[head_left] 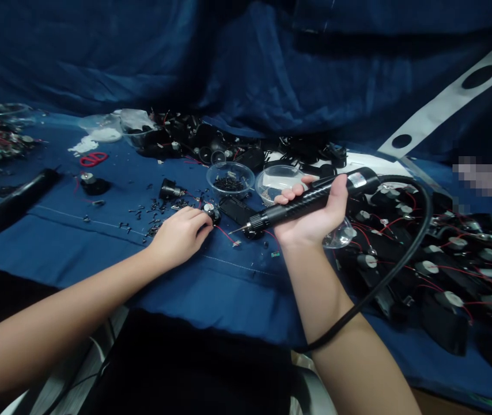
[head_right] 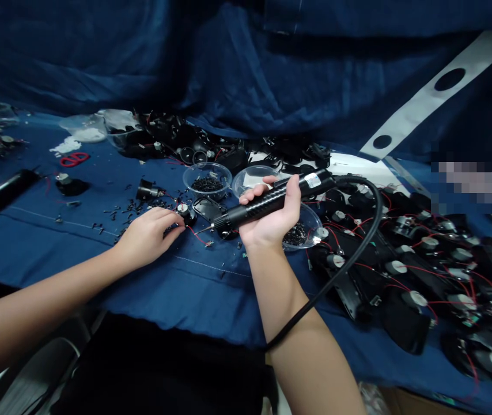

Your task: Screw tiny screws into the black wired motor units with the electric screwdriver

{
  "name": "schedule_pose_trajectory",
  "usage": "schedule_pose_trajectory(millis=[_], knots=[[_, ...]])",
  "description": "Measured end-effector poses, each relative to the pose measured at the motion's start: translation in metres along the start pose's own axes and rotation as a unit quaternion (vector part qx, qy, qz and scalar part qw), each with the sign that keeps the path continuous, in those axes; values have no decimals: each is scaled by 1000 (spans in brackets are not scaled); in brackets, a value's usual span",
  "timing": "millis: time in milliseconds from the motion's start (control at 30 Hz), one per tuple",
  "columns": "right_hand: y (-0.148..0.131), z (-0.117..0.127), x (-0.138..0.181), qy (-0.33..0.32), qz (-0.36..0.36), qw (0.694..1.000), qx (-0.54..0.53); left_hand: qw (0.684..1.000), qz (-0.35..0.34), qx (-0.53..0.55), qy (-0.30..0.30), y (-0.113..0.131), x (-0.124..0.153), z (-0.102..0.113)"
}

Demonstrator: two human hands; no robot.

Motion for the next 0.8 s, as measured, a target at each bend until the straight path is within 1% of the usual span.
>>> schedule_pose_trajectory(millis=[100,267,367,467,533,633,733,800], knots=[[-1,-1,1,5,1,1000,10,998,-51,-20,-10,5,-4,-3],[0,-1,1,7,1,1000,-5,992,-122,-16,-1,11,-3,-6],[-1,0,0,3,15,1000,17,991,-131,-31,-3,11,-4,-8],[-2,0,-2,-7,28,999,47,991,-129,-22,-14,10,-6,-8],[-2,2,-2,0,29,998,50,991,-136,4,-21,10,-7,-6],[-1,4,-2,18,25,998,47,986,-147,70,-19,5,-4,0],[-1,2,-1,11,30,998,52,978,-159,136,-8,-1,0,8],[0,2,-1,1,30,998,53,969,-179,170,-10,-1,4,11]])
Point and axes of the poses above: each hand's wrist, its own x-axis away from the middle knuckle, its own z-axis out of the back of the hand, y = z × x, the point moved 9 cm from there along -x, towards the middle knuckle, and after that the axes turned 6 degrees about x, right-handed, at the moved point
